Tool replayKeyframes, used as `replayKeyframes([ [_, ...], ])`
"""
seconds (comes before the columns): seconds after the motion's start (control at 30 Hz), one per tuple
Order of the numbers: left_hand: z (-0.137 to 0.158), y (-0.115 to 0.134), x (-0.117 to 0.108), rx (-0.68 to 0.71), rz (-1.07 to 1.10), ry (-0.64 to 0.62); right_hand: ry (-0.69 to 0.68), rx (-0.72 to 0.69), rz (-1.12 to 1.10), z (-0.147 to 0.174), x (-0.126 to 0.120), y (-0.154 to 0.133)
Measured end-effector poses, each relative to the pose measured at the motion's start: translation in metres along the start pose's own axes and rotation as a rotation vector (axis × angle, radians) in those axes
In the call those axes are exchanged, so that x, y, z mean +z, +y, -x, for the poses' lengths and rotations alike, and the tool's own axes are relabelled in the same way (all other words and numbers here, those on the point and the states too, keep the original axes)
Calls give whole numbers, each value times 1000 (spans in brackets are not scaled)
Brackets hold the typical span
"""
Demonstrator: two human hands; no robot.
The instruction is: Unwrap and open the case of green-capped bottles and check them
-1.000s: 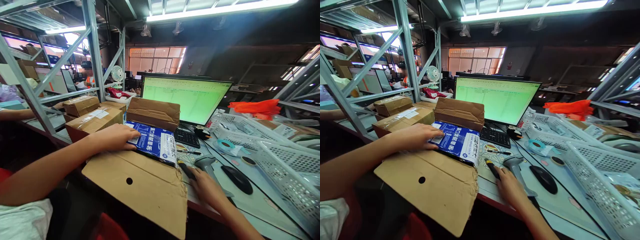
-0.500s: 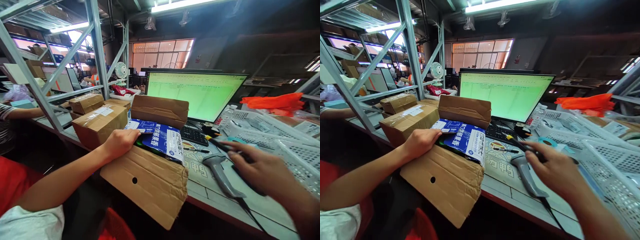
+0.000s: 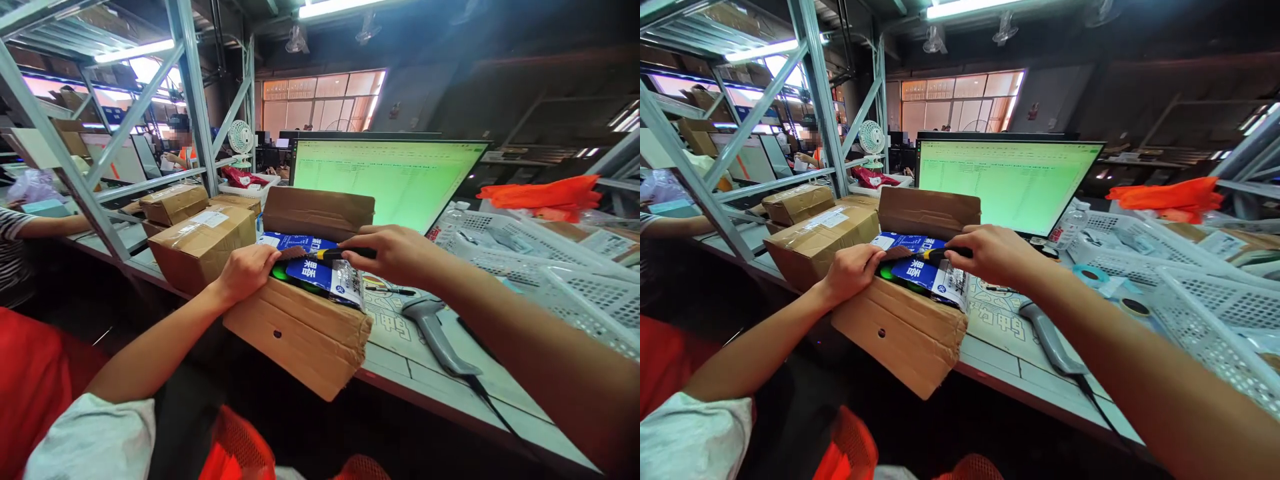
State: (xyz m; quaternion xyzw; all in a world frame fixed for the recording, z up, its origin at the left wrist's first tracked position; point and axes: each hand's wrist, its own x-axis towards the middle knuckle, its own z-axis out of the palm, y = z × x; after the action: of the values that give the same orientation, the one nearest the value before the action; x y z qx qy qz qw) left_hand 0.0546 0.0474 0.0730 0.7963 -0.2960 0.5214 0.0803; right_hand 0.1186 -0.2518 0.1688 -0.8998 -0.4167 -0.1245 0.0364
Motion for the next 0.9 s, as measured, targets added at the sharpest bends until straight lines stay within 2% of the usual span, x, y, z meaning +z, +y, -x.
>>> replayKeyframes([
  [0.17,5,-4,6,-79,55,22,31,31,140,9,-1,-9],
  [0.37,4,-2,4,-265,184,26,32,107,195,11,-7,-18],
  [0.6,4,-1,10,-382,209,22,27,159,266,17,-10,-23],
  [0.67,2,0,7,-352,194,-36,26,139,301,20,-11,-26],
  [0.8,-11,3,-8,-147,136,-287,22,2,254,23,-20,-27],
  [0.9,-22,8,-15,-48,35,-443,17,-4,194,21,-34,-20],
])
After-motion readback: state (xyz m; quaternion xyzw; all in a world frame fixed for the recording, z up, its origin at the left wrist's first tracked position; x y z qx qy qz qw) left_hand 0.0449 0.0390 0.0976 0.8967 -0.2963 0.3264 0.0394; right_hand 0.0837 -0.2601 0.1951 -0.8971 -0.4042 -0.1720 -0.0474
